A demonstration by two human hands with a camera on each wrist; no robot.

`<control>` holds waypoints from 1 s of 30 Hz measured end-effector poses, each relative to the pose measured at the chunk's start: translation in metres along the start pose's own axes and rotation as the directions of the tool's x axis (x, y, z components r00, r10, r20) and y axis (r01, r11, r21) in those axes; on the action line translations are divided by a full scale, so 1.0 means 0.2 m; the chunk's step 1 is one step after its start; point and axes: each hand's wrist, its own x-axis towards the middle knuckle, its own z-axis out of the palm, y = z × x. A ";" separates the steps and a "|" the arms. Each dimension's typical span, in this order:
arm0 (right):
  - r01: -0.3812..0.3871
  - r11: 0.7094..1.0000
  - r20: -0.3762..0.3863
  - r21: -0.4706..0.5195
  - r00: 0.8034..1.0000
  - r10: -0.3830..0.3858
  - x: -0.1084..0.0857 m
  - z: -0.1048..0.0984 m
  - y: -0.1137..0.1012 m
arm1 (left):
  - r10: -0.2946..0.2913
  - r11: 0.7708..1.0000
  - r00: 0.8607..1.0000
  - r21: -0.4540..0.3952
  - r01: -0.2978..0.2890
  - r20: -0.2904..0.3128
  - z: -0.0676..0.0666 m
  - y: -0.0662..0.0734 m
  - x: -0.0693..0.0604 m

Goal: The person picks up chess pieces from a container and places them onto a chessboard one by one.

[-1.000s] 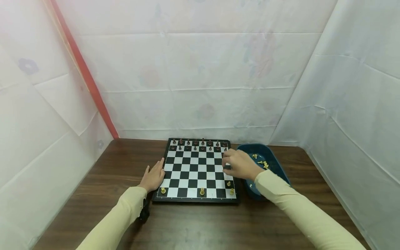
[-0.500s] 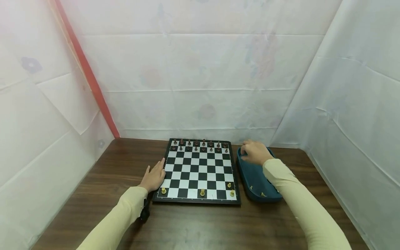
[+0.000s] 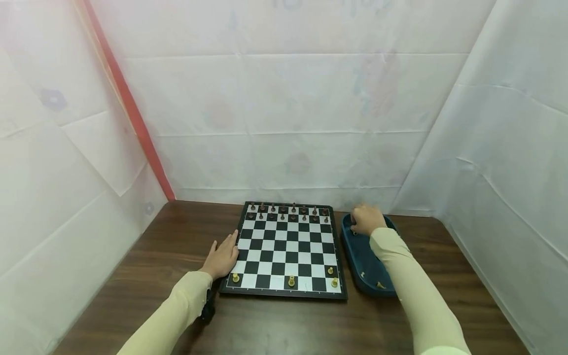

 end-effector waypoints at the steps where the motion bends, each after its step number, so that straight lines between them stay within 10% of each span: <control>1: -0.011 1.000 0.013 0.008 1.000 0.011 0.00 0.01 0.01 | -0.001 1.000 1.000 0.001 0.001 0.000 0.00 0.00 0.00; 13: -0.145 0.986 0.108 0.083 0.985 0.136 0.06 0.18 0.09 | -0.011 1.000 1.000 0.012 0.011 -0.002 0.01 0.00 0.00; 22: -0.307 0.943 0.211 0.130 0.938 0.276 0.04 0.23 0.07 | -0.028 0.999 1.000 0.027 0.028 0.007 -0.01 0.03 0.01; 30: -0.354 0.926 0.127 0.129 0.932 0.339 0.05 0.25 0.02 | -0.041 0.999 0.999 0.031 0.040 0.017 -0.01 0.02 0.00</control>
